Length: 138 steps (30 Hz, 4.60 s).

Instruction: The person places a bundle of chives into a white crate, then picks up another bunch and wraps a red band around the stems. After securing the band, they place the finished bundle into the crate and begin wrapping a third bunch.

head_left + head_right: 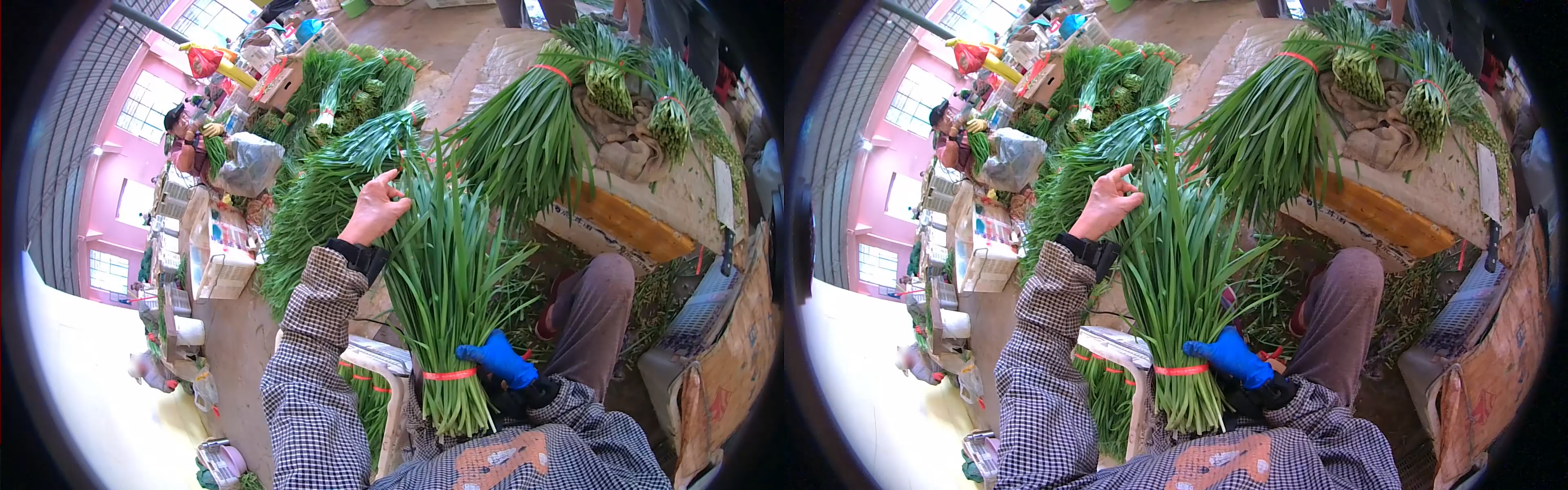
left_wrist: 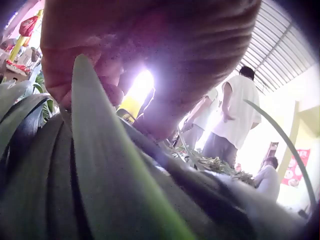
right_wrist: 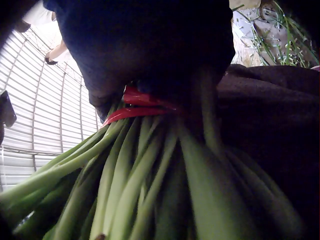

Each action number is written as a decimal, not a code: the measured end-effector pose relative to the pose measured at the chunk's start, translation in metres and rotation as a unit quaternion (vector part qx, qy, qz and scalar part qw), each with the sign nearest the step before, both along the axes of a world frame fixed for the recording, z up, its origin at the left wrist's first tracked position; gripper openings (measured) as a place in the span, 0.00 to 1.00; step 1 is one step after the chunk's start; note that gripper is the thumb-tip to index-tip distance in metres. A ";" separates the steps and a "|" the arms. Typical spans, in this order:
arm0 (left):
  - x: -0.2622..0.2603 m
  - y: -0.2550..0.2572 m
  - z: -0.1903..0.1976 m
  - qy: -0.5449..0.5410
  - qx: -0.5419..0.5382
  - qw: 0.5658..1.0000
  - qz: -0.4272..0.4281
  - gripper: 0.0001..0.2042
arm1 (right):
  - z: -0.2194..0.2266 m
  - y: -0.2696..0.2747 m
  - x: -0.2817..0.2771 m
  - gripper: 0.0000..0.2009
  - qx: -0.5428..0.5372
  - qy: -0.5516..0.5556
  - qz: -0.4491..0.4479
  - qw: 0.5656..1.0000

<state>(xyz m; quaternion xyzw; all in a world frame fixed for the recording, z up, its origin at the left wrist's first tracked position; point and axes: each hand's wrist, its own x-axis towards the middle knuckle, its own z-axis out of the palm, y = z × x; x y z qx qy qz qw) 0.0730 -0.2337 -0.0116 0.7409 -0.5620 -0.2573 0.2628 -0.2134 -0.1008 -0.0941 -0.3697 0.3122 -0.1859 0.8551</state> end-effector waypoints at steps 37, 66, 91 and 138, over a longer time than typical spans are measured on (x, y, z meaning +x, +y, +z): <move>0.041 0.164 0.012 -0.268 0.032 0.962 0.026 0.13 | -0.021 0.009 0.003 0.29 -0.019 -0.044 -0.067 0.997; -0.132 0.156 -0.018 0.282 -0.106 0.951 0.070 0.22 | 0.017 -0.016 -0.017 0.21 -0.188 0.087 -0.046 0.977; -0.104 0.162 -0.012 0.461 -0.123 0.863 0.168 0.18 | 0.008 0.002 -0.012 0.19 -0.157 0.067 -0.076 0.982; -0.097 0.139 0.009 -0.399 -0.107 0.903 -0.115 0.09 | 0.015 -0.008 -0.001 0.24 -0.187 0.129 0.009 0.974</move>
